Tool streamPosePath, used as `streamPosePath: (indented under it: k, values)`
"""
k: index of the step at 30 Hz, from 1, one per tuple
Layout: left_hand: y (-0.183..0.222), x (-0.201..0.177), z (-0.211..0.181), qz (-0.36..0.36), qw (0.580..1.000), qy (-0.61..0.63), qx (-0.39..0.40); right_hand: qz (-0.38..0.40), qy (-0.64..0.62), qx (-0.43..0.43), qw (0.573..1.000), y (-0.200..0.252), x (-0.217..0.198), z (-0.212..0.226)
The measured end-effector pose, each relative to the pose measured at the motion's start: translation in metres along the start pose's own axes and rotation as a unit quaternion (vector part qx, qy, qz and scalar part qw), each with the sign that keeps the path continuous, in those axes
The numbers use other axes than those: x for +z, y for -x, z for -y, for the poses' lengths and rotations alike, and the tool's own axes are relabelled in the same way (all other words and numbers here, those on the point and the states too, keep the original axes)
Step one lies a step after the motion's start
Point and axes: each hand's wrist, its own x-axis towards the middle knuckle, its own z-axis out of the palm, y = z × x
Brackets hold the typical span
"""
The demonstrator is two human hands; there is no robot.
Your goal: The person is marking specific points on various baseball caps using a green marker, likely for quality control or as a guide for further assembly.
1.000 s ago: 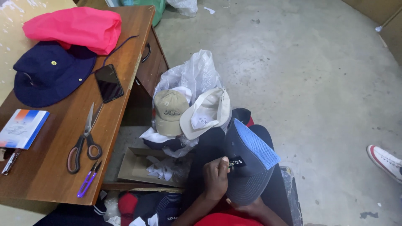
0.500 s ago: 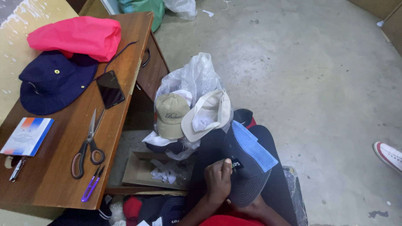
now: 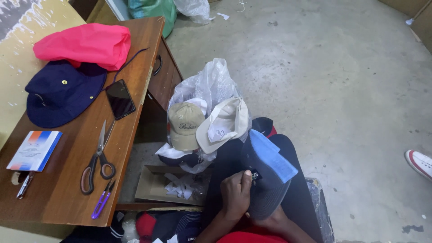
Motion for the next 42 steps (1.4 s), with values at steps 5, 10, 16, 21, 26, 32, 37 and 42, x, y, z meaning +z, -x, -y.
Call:
streamPosePath:
  k: [5, 10, 16, 21, 26, 32, 37, 42]
  values:
    - [-0.005, 0.011, 0.048, 0.058, 0.992, -0.003, -0.111, -0.011, -0.007, 0.011, 1.000, -0.087, 0.004, 0.127]
    - [0.017, 0.019, 0.105, 0.194, 0.828, 0.485, -0.205, 0.221, -0.577, -0.163, 0.769, -0.061, 0.024, 0.238]
    - [0.021, -0.018, 0.050, 0.208, 0.892, 0.389, -0.094, 0.266, -0.525, -0.139, 0.796, -0.062, 0.032, 0.216]
    - [0.012, -0.011, 0.075, 0.038, 0.929, 0.356, -0.096, 0.239, -0.566, -0.097, 0.783, -0.068, 0.035, 0.207]
    - [0.003, -0.033, 0.064, -0.162, 0.937, 0.308, 0.032, 0.241, -0.533, -0.124, 0.802, -0.066, 0.030, 0.194]
    - [0.020, -0.011, 0.058, 0.124, 0.945, 0.184, -0.239, 0.268, -0.472, -0.197, 0.816, -0.065, 0.036, 0.174]
    - [0.019, 0.018, 0.050, 0.095, 0.975, 0.145, -0.141, 0.145, -0.294, -0.225, 0.918, -0.073, 0.026, 0.129]
    - [0.001, 0.031, 0.020, 0.096, 0.977, 0.161, -0.104, 0.161, -0.298, -0.248, 0.908, -0.052, 0.035, 0.176]
